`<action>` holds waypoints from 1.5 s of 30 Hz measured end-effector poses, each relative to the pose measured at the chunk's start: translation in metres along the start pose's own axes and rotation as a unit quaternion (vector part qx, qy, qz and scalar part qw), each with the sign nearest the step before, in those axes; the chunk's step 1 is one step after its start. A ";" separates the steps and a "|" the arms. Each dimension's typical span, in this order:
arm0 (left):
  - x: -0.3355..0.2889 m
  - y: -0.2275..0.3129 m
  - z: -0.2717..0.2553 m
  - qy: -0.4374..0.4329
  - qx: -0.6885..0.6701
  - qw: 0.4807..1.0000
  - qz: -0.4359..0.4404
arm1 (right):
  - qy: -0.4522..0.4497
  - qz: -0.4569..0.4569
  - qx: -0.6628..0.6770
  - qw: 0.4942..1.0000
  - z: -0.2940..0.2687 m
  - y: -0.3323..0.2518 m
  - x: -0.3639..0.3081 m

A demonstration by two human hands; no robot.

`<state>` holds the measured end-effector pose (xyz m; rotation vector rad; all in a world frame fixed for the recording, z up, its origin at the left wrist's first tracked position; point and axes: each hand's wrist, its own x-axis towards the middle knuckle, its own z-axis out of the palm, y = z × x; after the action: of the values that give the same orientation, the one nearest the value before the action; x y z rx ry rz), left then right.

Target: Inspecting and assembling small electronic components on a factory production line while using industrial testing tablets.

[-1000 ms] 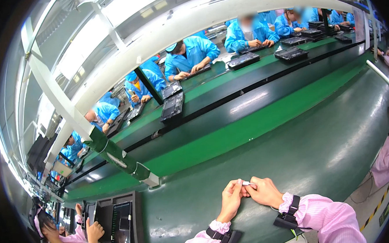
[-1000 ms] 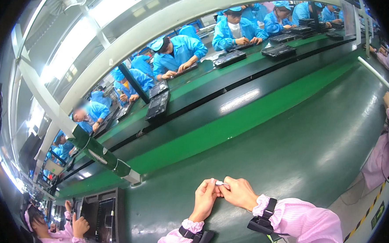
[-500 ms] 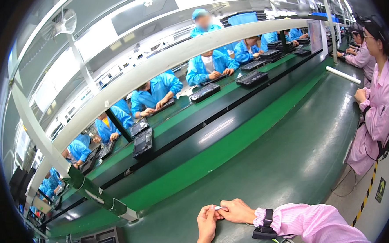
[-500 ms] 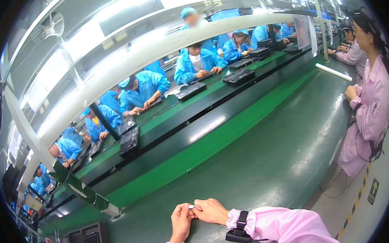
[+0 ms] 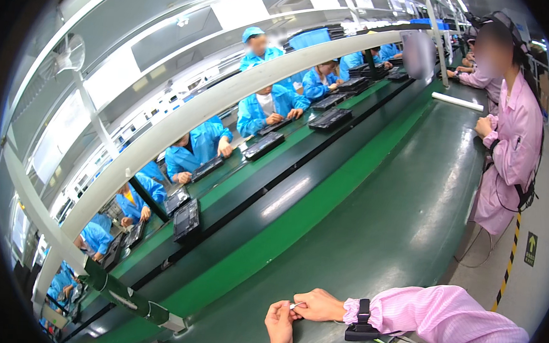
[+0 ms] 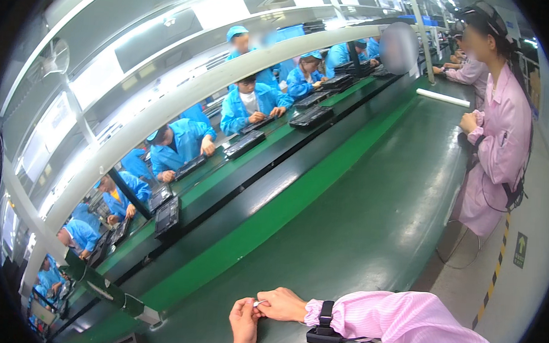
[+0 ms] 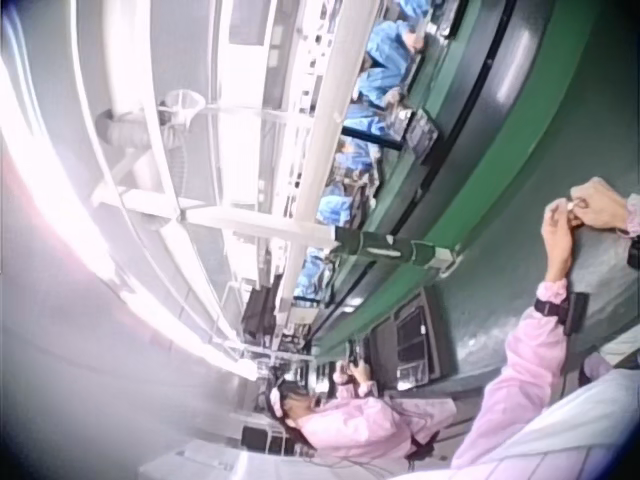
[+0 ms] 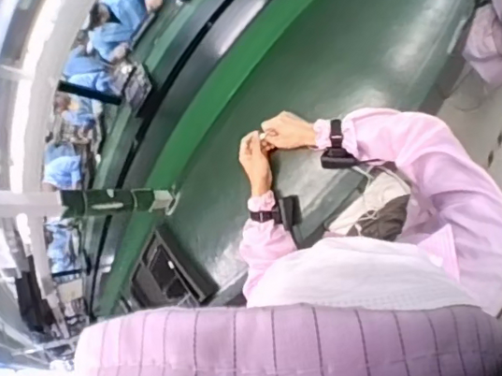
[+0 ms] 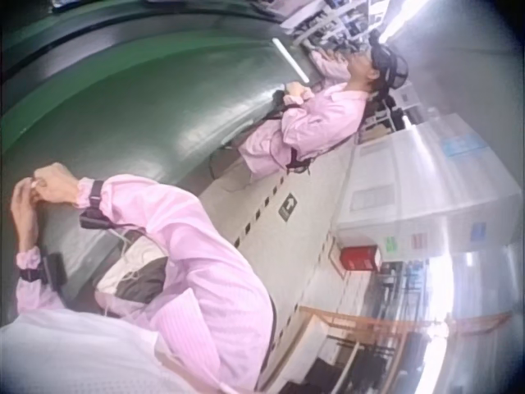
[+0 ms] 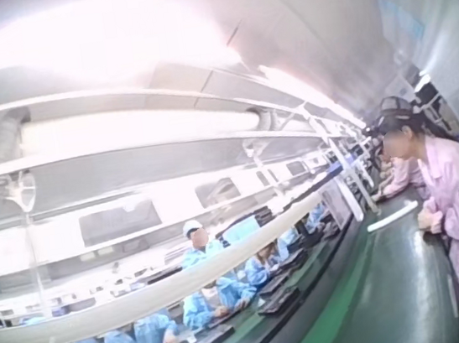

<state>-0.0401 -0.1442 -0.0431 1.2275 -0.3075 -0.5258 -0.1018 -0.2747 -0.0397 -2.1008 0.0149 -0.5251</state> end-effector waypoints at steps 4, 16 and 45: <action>0.004 -0.014 -0.013 -0.017 0.024 0.999 0.012 | -0.003 0.008 -0.022 1.000 0.003 0.002 -0.001; 0.002 -0.009 -0.015 -0.034 0.059 0.997 0.035 | -0.011 -0.009 -0.005 1.000 0.010 0.008 0.000; 0.000 -0.004 -0.004 0.000 0.036 0.999 0.009 | -0.038 0.027 -0.028 0.999 -0.002 -0.003 0.001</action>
<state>-0.0390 -0.1414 -0.0481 1.2924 -0.3401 -0.5034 -0.1025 -0.2743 -0.0361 -2.1669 0.0434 -0.4151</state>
